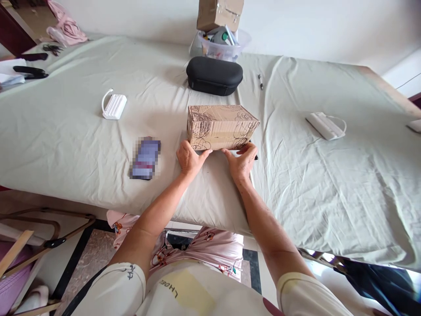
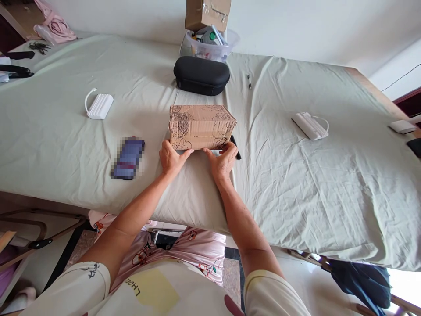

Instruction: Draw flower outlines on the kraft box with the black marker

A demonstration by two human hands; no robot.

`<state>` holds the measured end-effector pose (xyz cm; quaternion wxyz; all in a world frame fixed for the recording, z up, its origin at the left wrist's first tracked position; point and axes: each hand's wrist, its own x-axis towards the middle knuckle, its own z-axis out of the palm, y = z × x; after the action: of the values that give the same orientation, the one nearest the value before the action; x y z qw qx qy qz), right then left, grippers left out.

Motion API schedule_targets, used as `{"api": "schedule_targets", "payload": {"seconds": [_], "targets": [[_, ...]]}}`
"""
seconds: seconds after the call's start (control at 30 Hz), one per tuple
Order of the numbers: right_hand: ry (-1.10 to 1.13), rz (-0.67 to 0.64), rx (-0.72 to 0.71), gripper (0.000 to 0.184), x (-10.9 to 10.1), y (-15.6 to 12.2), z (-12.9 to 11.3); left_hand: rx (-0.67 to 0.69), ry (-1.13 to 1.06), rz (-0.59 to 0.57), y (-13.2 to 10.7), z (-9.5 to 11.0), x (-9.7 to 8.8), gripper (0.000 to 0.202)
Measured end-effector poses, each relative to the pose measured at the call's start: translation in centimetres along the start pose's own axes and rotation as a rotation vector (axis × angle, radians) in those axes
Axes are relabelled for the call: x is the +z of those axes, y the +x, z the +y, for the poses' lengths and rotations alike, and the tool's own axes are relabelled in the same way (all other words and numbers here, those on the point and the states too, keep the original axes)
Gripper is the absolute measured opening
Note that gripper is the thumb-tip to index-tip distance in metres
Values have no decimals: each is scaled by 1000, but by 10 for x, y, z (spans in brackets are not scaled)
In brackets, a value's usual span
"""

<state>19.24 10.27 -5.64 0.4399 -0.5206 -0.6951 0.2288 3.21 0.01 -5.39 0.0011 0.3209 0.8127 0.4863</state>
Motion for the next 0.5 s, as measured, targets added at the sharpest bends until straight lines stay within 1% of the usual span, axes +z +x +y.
{"api": "schedule_targets", "payload": {"seconds": [0.1, 0.2, 0.27, 0.4, 0.5], "targets": [[54, -2, -68, 55, -6, 6, 4, 15, 38, -36, 8, -2, -7, 68], [101, -41, -76, 35, -12, 14, 9, 35, 90, -102, 16, -4, -15, 54], [104, -59, -70, 25, -15, 18, 11, 41, 138, -134, 19, -5, -18, 45], [60, -84, -66, 20, -20, 22, 14, 55, 210, -190, 22, -8, -22, 29], [22, -132, -68, 16, -24, 23, 13, 54, 239, -220, 24, -10, -23, 20]]}}
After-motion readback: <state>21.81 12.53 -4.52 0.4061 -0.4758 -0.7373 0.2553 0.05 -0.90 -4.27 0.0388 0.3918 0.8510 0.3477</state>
